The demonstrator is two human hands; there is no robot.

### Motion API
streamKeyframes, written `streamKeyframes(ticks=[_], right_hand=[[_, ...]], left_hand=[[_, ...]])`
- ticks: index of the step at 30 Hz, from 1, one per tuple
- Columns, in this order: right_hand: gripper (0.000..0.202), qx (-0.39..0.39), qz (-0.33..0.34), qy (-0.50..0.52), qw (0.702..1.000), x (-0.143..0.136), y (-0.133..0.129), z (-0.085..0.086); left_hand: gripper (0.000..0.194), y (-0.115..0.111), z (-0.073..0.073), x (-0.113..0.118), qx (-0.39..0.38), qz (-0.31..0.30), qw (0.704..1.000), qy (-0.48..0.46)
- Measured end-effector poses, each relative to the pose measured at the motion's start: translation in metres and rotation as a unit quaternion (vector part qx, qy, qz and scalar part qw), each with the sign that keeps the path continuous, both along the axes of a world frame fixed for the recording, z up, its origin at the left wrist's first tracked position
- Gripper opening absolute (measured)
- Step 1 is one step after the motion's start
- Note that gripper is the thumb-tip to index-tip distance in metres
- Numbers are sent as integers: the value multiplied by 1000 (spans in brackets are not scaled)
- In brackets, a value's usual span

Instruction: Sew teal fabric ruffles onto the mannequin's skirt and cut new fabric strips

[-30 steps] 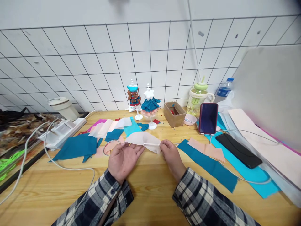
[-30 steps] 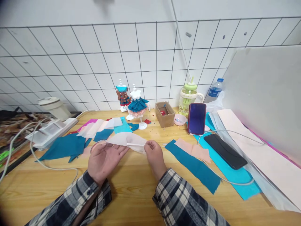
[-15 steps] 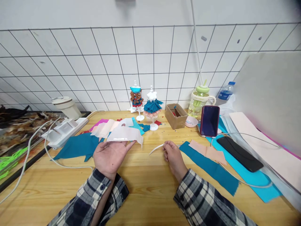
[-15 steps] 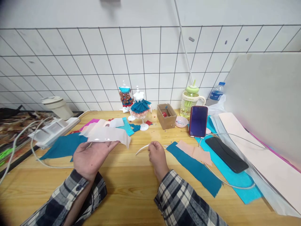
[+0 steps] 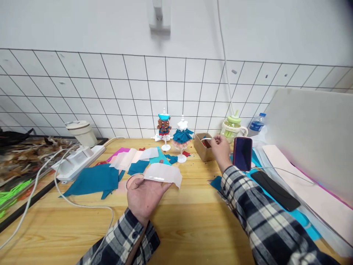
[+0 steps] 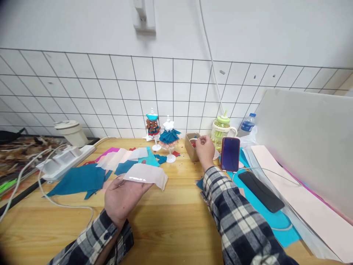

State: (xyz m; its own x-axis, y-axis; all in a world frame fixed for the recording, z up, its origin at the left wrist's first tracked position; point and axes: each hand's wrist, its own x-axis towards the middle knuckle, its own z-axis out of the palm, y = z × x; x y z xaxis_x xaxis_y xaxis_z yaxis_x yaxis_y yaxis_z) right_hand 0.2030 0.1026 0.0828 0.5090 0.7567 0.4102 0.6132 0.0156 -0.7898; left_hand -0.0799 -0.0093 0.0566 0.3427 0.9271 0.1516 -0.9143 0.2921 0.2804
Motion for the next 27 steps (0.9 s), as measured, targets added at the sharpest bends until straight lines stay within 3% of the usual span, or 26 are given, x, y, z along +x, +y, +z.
streamKeyframes(ticks=[4,8,14,18,20,22,27], right_hand=[[22,-62,-20,-98,993,8,10,-1],[25,-134,5,-214,968,17,10,-5],[33,-135,6,-252,958,23,5,-9],[35,-78,0,-286,955,11,-18,-15],[38,-128,21,-307,943,0,-31,-25],[38,-238,95,-352,900,-10,-42,-36],[29,-298,136,-381,865,-22,-43,-58]], left_hand=[[52,-1,-1,0,3,-7,1000,1],[53,-1,-2,-1,-14,0,1000,-13],[57,-1,-3,1,-30,-5,999,-21],[58,0,-4,0,-20,-7,1000,-10],[58,1,-5,-1,-11,-4,1000,-10],[57,1,-7,-2,-4,-1,1000,-9],[54,3,-10,-3,-11,-1,1000,0]])
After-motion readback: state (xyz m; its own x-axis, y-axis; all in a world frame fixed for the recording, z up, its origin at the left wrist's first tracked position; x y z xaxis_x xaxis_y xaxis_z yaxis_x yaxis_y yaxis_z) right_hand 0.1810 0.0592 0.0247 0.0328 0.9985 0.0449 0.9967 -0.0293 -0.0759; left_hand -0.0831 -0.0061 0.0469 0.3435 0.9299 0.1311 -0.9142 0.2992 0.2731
